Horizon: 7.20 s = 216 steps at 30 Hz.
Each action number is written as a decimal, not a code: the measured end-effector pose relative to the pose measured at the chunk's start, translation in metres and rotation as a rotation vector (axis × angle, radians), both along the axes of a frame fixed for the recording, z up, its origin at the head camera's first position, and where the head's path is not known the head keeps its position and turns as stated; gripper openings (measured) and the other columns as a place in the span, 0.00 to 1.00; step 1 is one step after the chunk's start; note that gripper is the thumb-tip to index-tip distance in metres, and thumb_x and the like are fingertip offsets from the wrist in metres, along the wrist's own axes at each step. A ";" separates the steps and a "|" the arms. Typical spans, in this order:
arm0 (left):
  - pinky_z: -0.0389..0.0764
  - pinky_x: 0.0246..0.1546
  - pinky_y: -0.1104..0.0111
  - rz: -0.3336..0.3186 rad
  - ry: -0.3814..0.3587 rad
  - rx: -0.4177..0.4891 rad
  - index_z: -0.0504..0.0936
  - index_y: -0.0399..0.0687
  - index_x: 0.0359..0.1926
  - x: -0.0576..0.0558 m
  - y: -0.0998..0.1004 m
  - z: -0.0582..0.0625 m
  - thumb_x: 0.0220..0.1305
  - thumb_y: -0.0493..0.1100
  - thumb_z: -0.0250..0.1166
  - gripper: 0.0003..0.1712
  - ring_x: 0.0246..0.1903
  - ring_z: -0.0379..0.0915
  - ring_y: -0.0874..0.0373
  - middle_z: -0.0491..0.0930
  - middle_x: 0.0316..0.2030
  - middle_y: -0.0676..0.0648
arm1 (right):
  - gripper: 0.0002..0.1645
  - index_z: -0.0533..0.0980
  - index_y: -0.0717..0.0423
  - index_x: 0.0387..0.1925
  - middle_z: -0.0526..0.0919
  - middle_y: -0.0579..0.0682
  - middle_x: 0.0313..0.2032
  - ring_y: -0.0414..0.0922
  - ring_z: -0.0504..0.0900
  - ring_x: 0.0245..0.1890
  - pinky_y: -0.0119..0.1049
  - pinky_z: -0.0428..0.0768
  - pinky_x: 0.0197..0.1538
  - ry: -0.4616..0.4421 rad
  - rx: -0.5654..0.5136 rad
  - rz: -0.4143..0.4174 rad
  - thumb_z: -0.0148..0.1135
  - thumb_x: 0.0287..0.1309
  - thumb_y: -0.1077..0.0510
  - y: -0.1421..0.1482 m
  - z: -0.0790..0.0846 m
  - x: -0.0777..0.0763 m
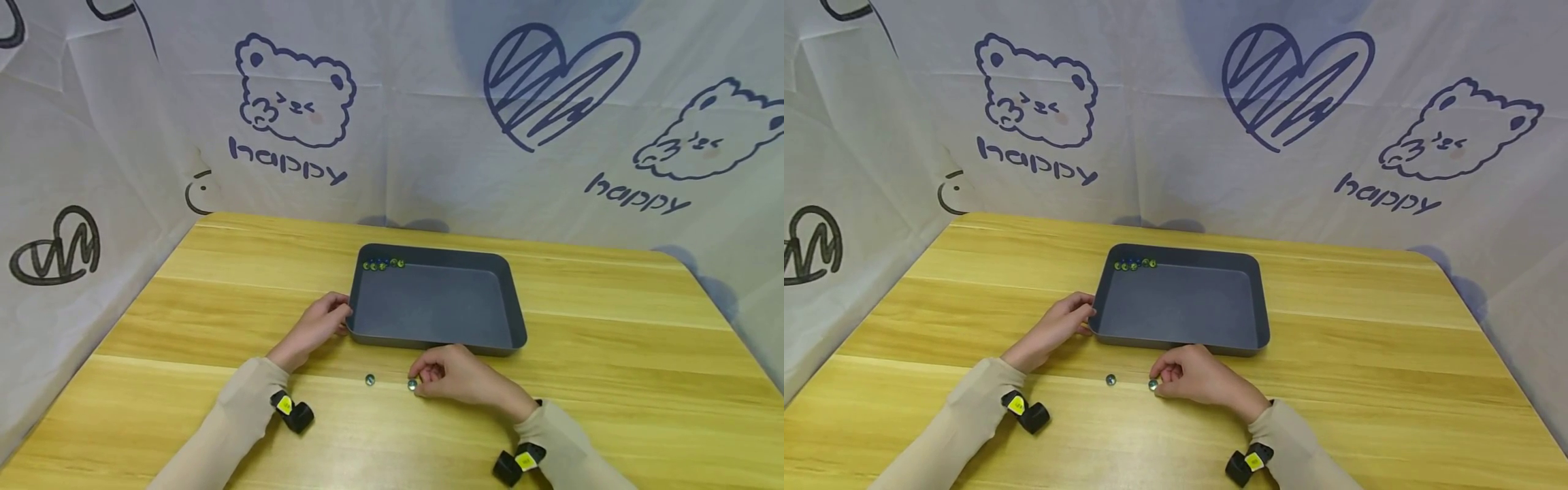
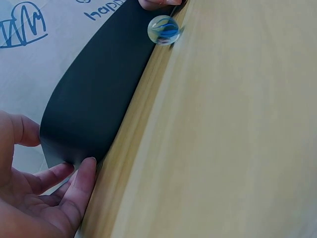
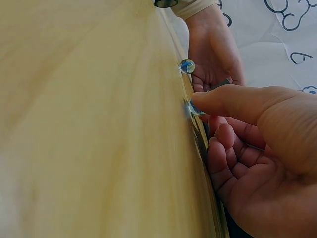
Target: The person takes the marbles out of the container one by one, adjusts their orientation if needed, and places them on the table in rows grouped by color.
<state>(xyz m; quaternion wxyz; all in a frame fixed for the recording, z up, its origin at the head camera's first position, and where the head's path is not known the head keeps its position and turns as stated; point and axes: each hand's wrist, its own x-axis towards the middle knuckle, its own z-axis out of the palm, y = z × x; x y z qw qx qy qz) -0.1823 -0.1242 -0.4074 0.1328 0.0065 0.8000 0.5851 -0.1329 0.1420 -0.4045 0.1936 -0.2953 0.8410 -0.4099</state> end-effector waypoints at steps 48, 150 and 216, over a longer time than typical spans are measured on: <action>0.79 0.43 0.62 -0.015 0.018 0.020 0.69 0.30 0.60 -0.002 0.004 -0.003 0.70 0.41 0.49 0.23 0.42 0.74 0.50 0.74 0.50 0.36 | 0.19 0.77 0.64 0.52 0.79 0.58 0.30 0.56 0.74 0.28 0.40 0.76 0.32 -0.097 -0.057 -0.156 0.56 0.68 0.55 0.035 0.065 -0.008; 0.80 0.40 0.63 0.023 0.027 0.005 0.71 0.31 0.59 0.000 0.001 -0.004 0.69 0.40 0.50 0.22 0.42 0.74 0.51 0.76 0.47 0.38 | 0.10 0.82 0.60 0.43 0.81 0.49 0.31 0.45 0.77 0.26 0.35 0.78 0.28 0.079 -0.215 -0.158 0.64 0.60 0.62 0.018 0.087 0.011; 0.80 0.43 0.61 -0.001 0.002 -0.022 0.69 0.31 0.61 0.003 -0.003 0.000 0.68 0.41 0.49 0.25 0.41 0.75 0.51 0.74 0.52 0.36 | 0.08 0.81 0.59 0.38 0.76 0.41 0.24 0.34 0.69 0.22 0.29 0.73 0.28 -0.093 -0.080 0.034 0.65 0.60 0.59 0.051 0.023 0.011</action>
